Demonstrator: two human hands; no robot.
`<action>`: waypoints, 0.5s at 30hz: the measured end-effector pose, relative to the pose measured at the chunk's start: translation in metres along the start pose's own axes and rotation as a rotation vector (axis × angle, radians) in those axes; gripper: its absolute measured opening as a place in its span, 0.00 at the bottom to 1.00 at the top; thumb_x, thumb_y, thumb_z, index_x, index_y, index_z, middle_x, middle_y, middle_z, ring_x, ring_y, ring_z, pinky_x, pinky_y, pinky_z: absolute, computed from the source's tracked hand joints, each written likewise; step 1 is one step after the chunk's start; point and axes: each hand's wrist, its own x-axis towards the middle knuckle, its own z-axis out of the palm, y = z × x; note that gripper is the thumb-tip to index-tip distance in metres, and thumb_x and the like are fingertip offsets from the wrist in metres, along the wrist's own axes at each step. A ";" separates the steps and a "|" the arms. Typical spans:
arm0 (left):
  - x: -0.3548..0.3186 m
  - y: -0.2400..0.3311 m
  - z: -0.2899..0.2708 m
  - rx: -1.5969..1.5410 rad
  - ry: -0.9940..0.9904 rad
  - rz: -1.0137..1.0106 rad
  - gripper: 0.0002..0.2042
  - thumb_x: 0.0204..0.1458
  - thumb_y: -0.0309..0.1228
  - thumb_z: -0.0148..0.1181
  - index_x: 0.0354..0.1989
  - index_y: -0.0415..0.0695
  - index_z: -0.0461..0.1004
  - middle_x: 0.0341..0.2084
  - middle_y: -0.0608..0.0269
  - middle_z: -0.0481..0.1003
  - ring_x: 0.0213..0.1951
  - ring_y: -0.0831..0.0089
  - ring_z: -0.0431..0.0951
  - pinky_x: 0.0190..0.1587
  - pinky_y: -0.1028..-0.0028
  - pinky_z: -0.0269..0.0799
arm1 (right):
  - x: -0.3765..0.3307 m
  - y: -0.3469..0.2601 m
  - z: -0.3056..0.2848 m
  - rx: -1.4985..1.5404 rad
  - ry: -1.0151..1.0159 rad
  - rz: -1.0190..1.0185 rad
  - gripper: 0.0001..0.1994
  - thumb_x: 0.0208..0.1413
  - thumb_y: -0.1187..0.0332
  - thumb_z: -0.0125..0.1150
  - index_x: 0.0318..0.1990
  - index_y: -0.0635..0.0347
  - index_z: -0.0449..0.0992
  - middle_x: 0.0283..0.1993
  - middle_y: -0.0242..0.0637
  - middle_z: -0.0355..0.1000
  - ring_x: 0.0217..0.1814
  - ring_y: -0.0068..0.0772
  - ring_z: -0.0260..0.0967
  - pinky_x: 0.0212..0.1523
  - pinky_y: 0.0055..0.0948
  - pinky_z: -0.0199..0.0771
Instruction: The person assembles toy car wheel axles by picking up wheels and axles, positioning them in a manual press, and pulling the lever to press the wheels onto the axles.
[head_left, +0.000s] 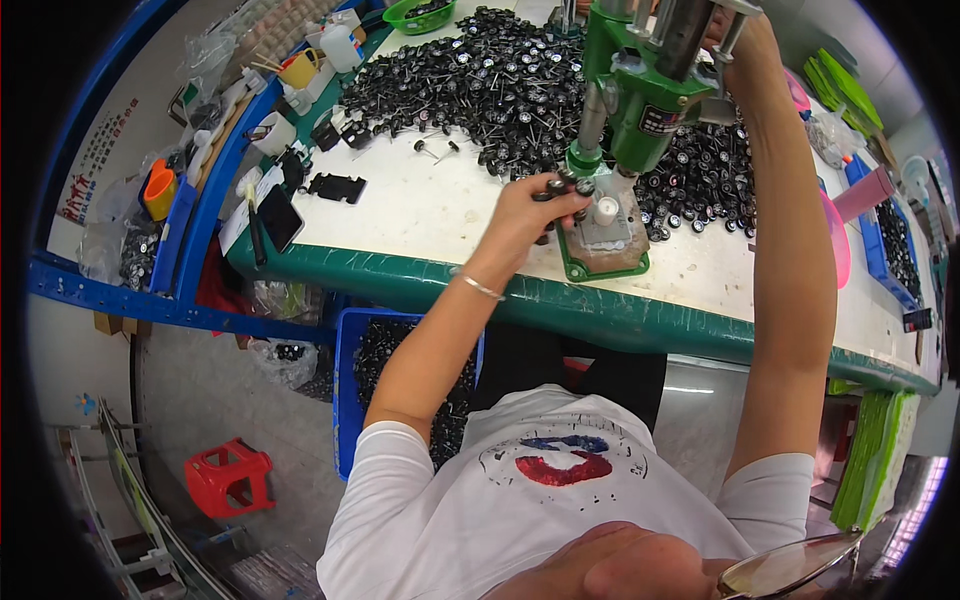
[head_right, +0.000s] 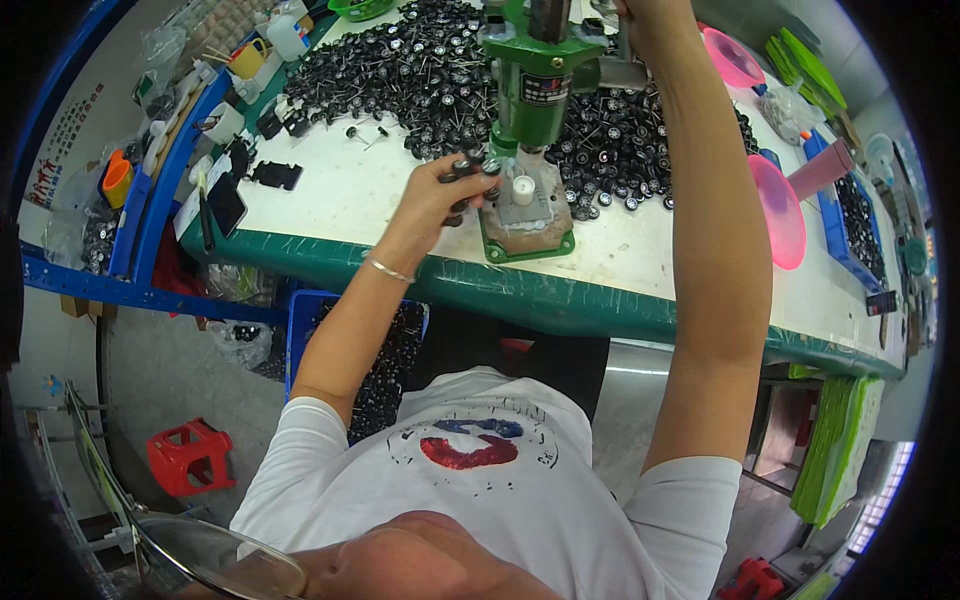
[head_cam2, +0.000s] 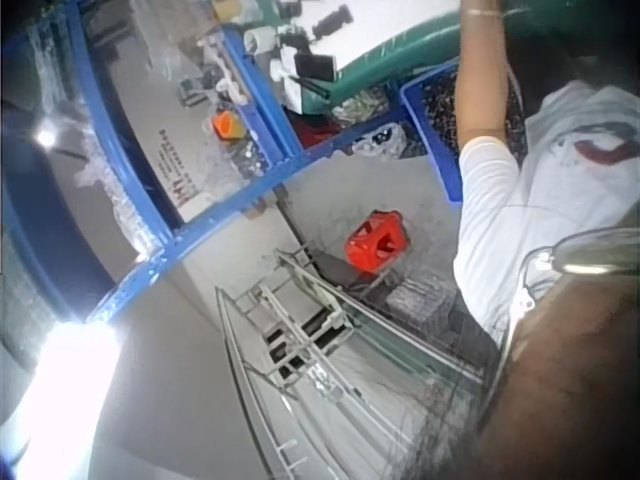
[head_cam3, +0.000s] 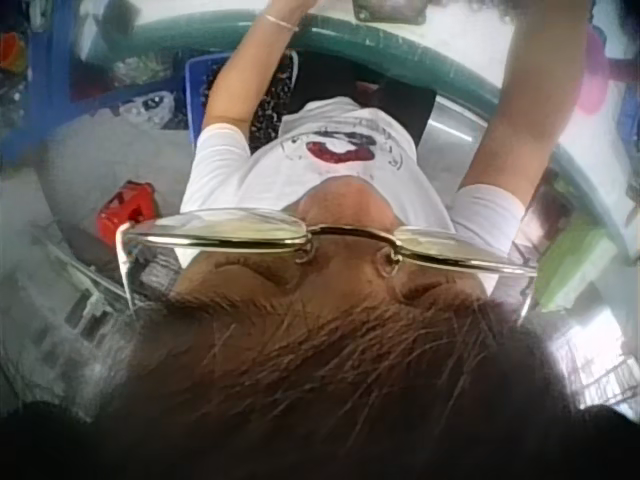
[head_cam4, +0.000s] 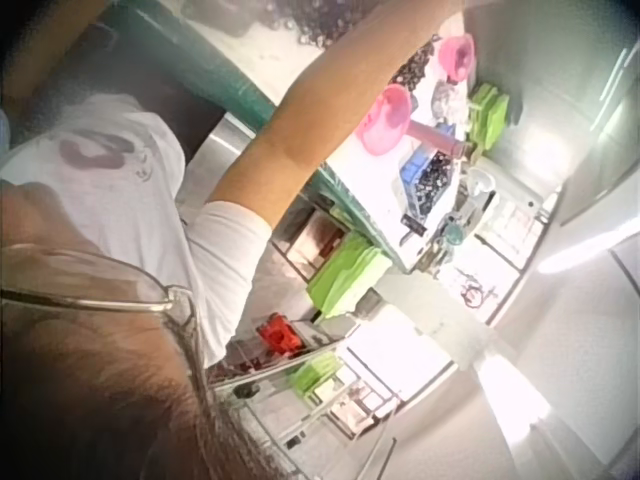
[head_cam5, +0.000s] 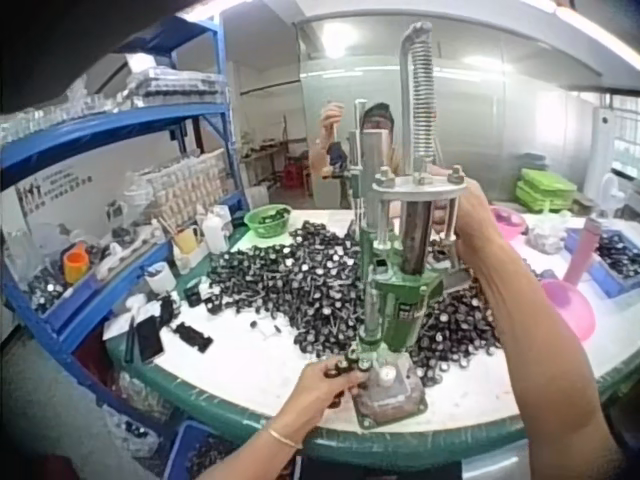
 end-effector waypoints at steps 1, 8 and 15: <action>-0.008 0.003 -0.012 0.091 -0.039 -0.017 0.06 0.44 0.26 0.69 0.27 0.40 0.77 0.20 0.69 0.74 0.23 0.84 0.70 0.27 0.81 0.61 | -0.003 0.004 0.000 0.031 0.090 0.021 0.07 0.59 0.67 0.54 0.38 0.57 0.77 0.24 0.22 0.67 0.22 0.13 0.63 0.20 0.14 0.60; -0.124 0.005 -0.146 0.618 -0.237 -0.231 0.13 0.41 0.27 0.72 0.35 0.39 0.79 0.25 0.68 0.77 0.27 0.84 0.71 0.30 0.79 0.67 | -0.041 0.063 -0.066 -0.613 0.086 -0.479 0.17 0.64 0.60 0.50 0.54 0.60 0.72 0.48 0.35 0.72 0.39 0.23 0.72 0.32 0.18 0.69; -0.189 -0.019 -0.200 1.619 0.101 -0.151 0.18 0.41 0.28 0.70 0.43 0.38 0.78 0.36 0.57 0.80 0.39 0.66 0.79 0.43 0.72 0.72 | -0.142 0.133 -0.117 -0.456 0.039 0.262 0.10 0.62 0.62 0.55 0.43 0.57 0.76 0.29 0.23 0.70 0.26 0.11 0.63 0.24 0.13 0.59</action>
